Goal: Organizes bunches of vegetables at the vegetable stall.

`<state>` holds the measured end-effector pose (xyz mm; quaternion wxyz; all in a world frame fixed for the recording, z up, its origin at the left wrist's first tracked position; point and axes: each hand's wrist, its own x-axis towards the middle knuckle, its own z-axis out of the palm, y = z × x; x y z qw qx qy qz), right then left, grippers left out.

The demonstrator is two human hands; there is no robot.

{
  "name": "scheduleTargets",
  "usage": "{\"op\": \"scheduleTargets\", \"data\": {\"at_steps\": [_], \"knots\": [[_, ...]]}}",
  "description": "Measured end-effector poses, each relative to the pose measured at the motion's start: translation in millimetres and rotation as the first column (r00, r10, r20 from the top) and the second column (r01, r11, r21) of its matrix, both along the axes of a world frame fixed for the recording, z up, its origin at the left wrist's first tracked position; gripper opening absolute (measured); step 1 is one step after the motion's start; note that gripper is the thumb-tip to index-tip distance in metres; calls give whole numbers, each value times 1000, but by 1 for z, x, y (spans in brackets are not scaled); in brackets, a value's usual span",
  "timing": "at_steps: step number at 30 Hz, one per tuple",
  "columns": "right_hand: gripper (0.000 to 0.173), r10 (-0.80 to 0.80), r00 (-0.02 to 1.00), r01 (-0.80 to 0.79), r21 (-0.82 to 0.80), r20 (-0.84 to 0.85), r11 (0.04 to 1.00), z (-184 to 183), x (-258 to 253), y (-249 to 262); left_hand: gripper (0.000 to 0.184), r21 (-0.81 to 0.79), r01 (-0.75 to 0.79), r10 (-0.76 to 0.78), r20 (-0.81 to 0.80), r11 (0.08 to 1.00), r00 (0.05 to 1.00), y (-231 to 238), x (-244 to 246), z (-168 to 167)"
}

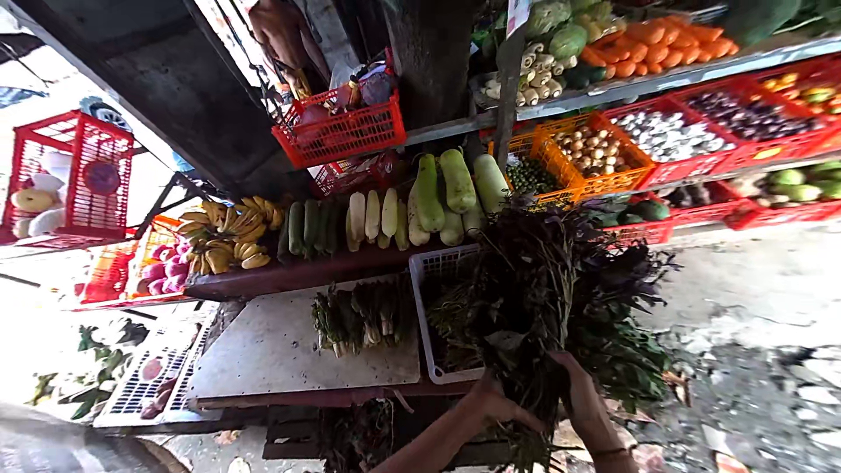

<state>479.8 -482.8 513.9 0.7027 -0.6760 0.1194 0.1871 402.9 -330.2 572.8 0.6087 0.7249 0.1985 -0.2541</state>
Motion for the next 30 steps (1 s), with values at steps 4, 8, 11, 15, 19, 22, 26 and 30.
{"op": "scheduleTargets", "data": {"at_steps": [4, 8, 11, 15, 19, 22, 26, 30], "knots": [[87, -12, 1000, 13, -73, 4, 997, 3, -6, 16, 88, -60, 20, -16, 52, 998, 998, -5, 3, -2], [93, 13, 999, -8, -148, 32, 989, 9, -5, 27, 88, -56, -6, 2, -78, 998, 997, 11, 16, -5], [89, -6, 999, 12, -121, 46, 993, 0, -7, 31, 80, 50, 104, -101, -60, 993, 993, 23, 14, -5], [88, -27, 997, 35, -109, 77, 993, -2, -9, 29, 90, -61, -63, 74, 197, 996, 978, 7, 0, -27], [103, -28, 999, 32, -163, 26, 986, -1, -3, 30, 95, -56, -98, 109, 248, 994, 963, -9, -3, -39], [104, -16, 1000, 18, -127, 22, 992, 3, -4, 32, 80, -149, -62, 95, 223, 987, 970, 2, -1, -42], [98, -50, 998, 55, -136, 37, 989, -3, -9, 33, 79, -265, -176, 238, 225, 948, 945, -5, -11, -37], [99, -78, 996, 86, -238, 46, 967, -11, -7, 36, 71, -128, -263, 289, 272, 956, 918, -12, -16, -44]]}}
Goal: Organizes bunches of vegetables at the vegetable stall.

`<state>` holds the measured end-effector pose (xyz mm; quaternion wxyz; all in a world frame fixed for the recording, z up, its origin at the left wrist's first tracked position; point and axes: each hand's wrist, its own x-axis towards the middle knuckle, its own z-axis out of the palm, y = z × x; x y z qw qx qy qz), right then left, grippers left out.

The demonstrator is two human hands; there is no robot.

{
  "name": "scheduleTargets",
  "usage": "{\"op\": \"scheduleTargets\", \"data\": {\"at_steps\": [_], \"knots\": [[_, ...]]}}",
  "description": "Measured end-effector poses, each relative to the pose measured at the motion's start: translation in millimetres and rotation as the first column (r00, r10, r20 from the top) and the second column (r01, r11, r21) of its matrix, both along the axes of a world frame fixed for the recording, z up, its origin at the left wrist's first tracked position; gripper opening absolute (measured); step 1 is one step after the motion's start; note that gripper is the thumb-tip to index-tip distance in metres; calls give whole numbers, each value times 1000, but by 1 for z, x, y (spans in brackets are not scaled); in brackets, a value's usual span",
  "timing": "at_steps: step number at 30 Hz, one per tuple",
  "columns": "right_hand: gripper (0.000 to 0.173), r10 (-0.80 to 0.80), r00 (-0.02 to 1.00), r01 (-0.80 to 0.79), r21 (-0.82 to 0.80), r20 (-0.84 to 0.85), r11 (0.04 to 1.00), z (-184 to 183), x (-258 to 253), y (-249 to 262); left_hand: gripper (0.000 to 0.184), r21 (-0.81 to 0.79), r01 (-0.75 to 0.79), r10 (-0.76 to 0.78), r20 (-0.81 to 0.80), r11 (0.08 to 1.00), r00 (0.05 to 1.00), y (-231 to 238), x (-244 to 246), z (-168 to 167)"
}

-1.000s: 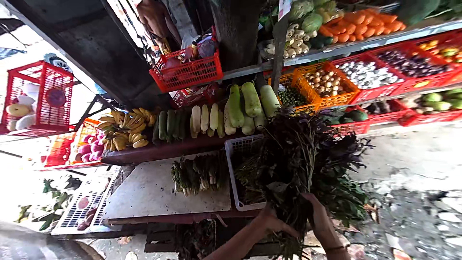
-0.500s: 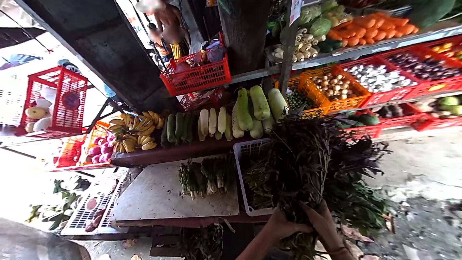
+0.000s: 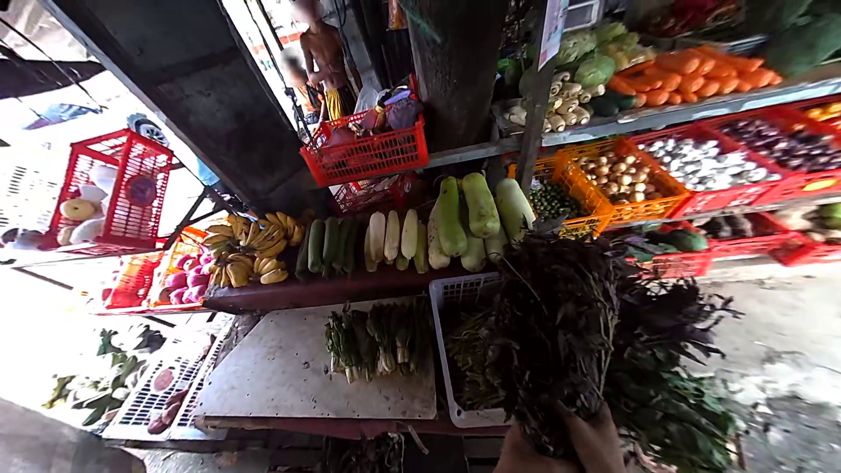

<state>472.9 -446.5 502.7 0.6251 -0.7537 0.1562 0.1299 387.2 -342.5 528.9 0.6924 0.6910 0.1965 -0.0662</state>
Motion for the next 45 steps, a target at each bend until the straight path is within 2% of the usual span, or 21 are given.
{"op": "scheduleTargets", "data": {"at_steps": [2, 9, 13, 17, 20, 23, 26, 28, 31, 34, 39, 42, 45], "knots": [[99, 5, 1000, -5, -17, 11, 1000, 2, -1, 2, 72, 14, 12, -12, -7, 1000, 1000, 5, 1, 3], [102, 15, 998, -14, -16, 55, 1000, 2, -2, 2, 69, -106, 23, -27, -32, 994, 999, 11, 1, 1], [106, 33, 995, -21, -127, 90, 992, -7, -1, 5, 75, -224, 120, -167, -202, 967, 965, 32, 5, -5], [108, 44, 992, -27, -145, 118, 989, -4, -1, 5, 67, -244, 185, -232, -181, 952, 956, 33, 10, 1], [106, 62, 987, -34, -181, 149, 983, -8, -2, 2, 63, -234, 130, -192, -267, 964, 944, 30, 8, 0], [104, 53, 988, -21, -209, 148, 978, -10, -4, -2, 71, -285, 85, -189, -363, 955, 912, 25, 10, -4], [102, 51, 987, -22, -188, 153, 982, -11, -2, 0, 76, -285, 101, -199, -339, 953, 920, 25, 14, -6], [99, 38, 987, -8, -183, 159, 983, -9, -2, 2, 72, -272, 122, -212, -333, 955, 919, 28, 16, -3], [88, 19, 988, 4, -143, 155, 990, -10, -1, 3, 67, -310, 104, -195, -279, 945, 940, 30, 12, 1], [76, 3, 985, 11, -82, 171, 997, -14, 1, 2, 72, -341, 68, -170, -279, 938, 945, 30, 12, -3], [75, -8, 987, 24, -98, 163, 995, -14, -1, 3, 75, -326, 71, -191, -352, 943, 916, 28, 16, 5], [78, -26, 989, 31, -30, 144, 999, -6, -3, 7, 67, -303, 136, -233, -315, 943, 920, 31, 17, 10], [77, -37, 989, 35, 13, 140, 999, -4, -4, 10, 64, -314, 136, -235, -302, 940, 924, 33, 16, 9]]}}
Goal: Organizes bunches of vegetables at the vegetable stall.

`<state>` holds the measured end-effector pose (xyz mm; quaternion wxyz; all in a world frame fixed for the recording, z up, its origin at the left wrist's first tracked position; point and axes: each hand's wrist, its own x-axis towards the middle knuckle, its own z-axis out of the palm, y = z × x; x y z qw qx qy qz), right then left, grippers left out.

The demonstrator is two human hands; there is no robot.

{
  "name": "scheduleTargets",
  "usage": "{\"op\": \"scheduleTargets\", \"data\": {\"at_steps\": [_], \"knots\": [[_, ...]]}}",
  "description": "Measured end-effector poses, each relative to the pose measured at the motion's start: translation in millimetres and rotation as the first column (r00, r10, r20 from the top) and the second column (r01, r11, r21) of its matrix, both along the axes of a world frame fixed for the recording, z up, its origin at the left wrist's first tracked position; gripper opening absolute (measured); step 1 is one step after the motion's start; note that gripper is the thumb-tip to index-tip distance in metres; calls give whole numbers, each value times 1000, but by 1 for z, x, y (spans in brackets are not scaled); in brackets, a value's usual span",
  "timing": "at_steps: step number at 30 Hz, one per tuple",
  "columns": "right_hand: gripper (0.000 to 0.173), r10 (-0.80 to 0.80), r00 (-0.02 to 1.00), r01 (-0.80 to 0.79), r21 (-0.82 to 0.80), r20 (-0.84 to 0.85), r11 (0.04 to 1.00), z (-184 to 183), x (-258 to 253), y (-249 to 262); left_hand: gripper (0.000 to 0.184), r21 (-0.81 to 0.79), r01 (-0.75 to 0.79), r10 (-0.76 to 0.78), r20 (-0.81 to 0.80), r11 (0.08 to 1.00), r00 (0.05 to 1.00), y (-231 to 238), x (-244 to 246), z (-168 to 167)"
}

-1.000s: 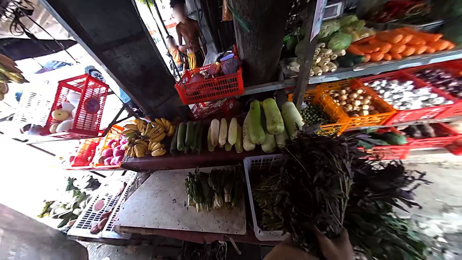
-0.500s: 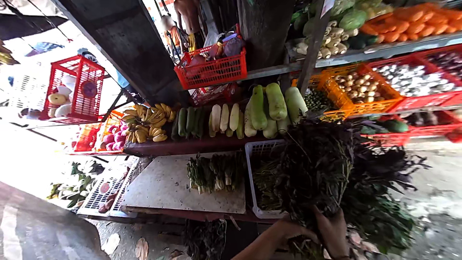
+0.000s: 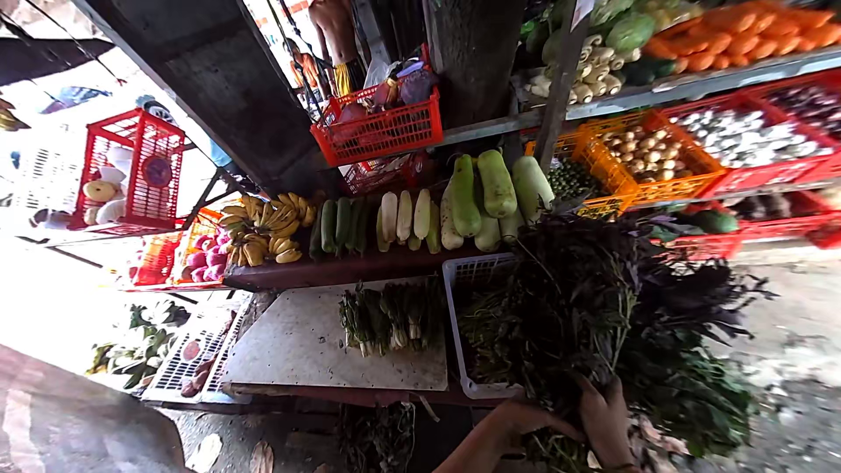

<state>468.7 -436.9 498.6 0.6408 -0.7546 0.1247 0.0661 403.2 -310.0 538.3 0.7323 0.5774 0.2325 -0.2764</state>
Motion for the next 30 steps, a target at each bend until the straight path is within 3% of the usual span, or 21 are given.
{"op": "scheduleTargets", "data": {"at_steps": [4, 10, 15, 24, 30], "knots": [[77, 44, 999, -42, -57, 30, 998, 0, 0, -7, 58, -39, -15, 16, 40, 999, 999, -6, -2, -8], [82, -29, 1000, 29, 76, -4, 997, 5, -4, 5, 28, -195, 13, -7, 33, 981, 999, 7, -5, -8], [87, 56, 998, -53, -72, 34, 996, 2, -6, -2, 35, -176, -25, 33, 41, 984, 999, 3, -6, -24], [82, 88, 996, -83, -153, 22, 985, -5, -3, -5, 53, 47, -86, 78, 156, 995, 985, -17, -6, -12], [82, 80, 995, -72, -135, 51, 988, -10, -6, -3, 58, 38, -89, 77, 248, 995, 966, -13, -10, -8]]}}
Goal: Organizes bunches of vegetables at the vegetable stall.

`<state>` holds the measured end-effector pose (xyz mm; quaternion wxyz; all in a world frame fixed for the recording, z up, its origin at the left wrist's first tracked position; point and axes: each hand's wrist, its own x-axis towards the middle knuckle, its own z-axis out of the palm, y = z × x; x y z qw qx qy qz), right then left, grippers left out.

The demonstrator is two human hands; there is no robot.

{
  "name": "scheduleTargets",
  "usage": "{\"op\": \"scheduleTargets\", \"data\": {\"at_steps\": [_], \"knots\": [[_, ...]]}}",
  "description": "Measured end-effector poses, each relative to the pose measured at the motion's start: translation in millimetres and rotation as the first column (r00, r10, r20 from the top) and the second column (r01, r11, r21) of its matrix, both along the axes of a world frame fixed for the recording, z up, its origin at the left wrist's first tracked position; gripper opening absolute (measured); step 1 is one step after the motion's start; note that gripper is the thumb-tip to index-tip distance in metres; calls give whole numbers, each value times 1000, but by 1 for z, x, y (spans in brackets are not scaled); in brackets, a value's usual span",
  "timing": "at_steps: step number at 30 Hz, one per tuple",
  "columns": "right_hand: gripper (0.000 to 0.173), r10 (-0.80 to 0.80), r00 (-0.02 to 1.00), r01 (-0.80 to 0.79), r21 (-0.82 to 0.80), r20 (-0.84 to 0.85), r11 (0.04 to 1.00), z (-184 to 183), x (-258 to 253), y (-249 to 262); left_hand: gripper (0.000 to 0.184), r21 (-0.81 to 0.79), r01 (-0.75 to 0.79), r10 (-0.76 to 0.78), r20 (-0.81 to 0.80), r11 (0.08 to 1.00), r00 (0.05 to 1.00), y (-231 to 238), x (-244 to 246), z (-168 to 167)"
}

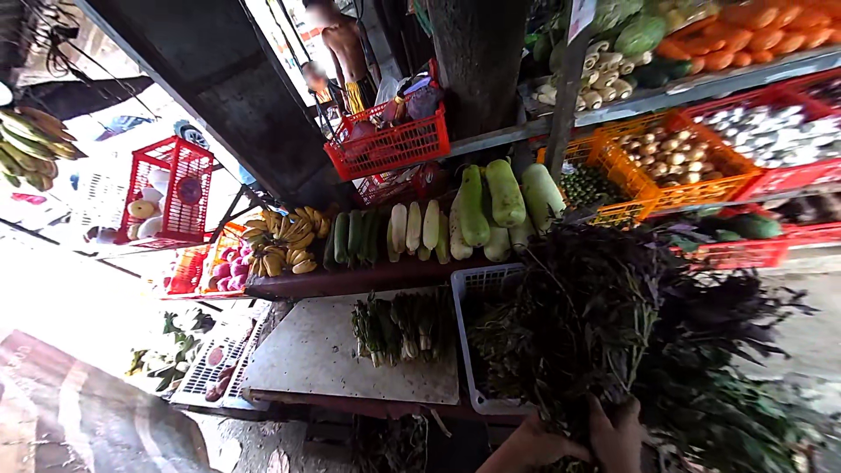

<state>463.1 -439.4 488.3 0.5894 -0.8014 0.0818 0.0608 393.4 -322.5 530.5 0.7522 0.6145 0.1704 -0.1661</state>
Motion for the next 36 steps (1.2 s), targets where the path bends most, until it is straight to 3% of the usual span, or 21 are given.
{"op": "scheduleTargets", "data": {"at_steps": [5, 10, 16, 20, 24, 27, 31, 36], "knots": [[85, -15, 998, 11, 69, 61, 998, -3, -3, -2, 63, 114, -131, 112, 160, 985, 981, -14, -5, -26], [85, 26, 991, -24, -21, 133, 999, -7, -1, -5, 61, 117, -157, 123, 253, 981, 960, -15, -7, -29], [86, 25, 996, -20, -62, 80, 998, -1, 2, -2, 62, 85, -96, 81, 170, 992, 982, -8, -2, -14], [86, 16, 993, -6, -77, 119, 997, -8, 4, -5, 81, 109, -32, 34, -23, 994, 999, -7, -2, -17], [83, 19, 994, -8, -107, 105, 994, -6, 3, -7, 76, 63, -72, 73, -14, 995, 997, -10, -4, -25], [85, 14, 998, -6, -131, 61, 991, -5, 2, -6, 74, 85, -20, 27, -86, 996, 996, -5, -6, -2], [85, 1, 1000, 4, -162, 27, 987, -5, 2, -6, 58, -68, -76, 75, -9, 995, 997, -8, -6, -6], [82, -19, 999, 23, -130, 27, 991, -1, 1, 0, 55, -61, -95, 101, 96, 994, 990, -9, 0, -22]]}}
